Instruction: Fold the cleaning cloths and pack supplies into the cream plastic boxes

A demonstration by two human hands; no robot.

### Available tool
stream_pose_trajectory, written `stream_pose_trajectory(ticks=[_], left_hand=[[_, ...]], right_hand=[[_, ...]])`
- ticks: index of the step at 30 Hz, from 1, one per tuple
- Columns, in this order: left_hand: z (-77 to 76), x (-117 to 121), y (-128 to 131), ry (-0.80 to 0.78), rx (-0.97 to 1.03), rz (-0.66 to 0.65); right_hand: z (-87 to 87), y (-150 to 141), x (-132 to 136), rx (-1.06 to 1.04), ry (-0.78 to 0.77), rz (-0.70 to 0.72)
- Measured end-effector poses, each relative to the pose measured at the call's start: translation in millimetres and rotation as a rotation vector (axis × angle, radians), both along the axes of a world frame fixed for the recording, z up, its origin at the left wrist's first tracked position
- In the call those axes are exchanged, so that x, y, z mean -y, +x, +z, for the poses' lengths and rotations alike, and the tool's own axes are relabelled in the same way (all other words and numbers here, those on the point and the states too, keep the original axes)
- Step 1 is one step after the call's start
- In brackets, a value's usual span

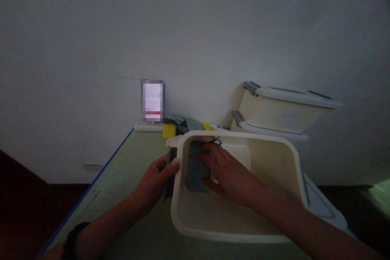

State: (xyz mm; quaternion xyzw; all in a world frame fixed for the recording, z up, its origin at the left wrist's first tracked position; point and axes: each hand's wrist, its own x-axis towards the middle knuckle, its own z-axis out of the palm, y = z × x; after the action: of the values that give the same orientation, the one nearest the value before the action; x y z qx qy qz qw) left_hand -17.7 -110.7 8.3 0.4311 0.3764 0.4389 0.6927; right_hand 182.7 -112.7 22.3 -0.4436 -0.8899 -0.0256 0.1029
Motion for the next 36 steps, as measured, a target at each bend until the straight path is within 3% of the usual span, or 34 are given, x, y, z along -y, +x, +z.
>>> stream_pose_trajectory(ticks=[4, 8, 11, 13, 27, 33, 36], left_hand=[[-1.1, -0.4, -0.5, 0.021, 0.011, -0.053], [-2.6, -2.2, -1.5, 0.024, 0.003, -0.037], [-3.6, -2.9, -2.4, 0.030, 0.001, -0.034], [-4.4, -3.0, -2.9, 0.045, -0.002, -0.052], [-5.5, 0.1, -2.4, 0.024, 0.082, -0.032], [-3.3, 7.0, 2.1, -0.072, 0.070, 0.125], [3.3, 14.9, 14.3, -0.070, 0.120, 0.139]], right_hand=[[-4.0, -3.6, 1.6, -0.019, -0.034, -0.219], [-5.1, -6.2, -0.2, -0.023, -0.245, -0.362], [-4.6, -5.5, -3.2, -0.057, -0.457, -0.410], [-5.4, -5.3, -5.0, -0.063, -0.510, -0.391], [-1.8, -14.9, -3.1, 0.070, -0.403, -0.359], [6.8, -12.5, 6.5, 0.132, -0.415, -0.301], [15.0, -2.3, 13.0, 0.159, -0.424, -0.301]])
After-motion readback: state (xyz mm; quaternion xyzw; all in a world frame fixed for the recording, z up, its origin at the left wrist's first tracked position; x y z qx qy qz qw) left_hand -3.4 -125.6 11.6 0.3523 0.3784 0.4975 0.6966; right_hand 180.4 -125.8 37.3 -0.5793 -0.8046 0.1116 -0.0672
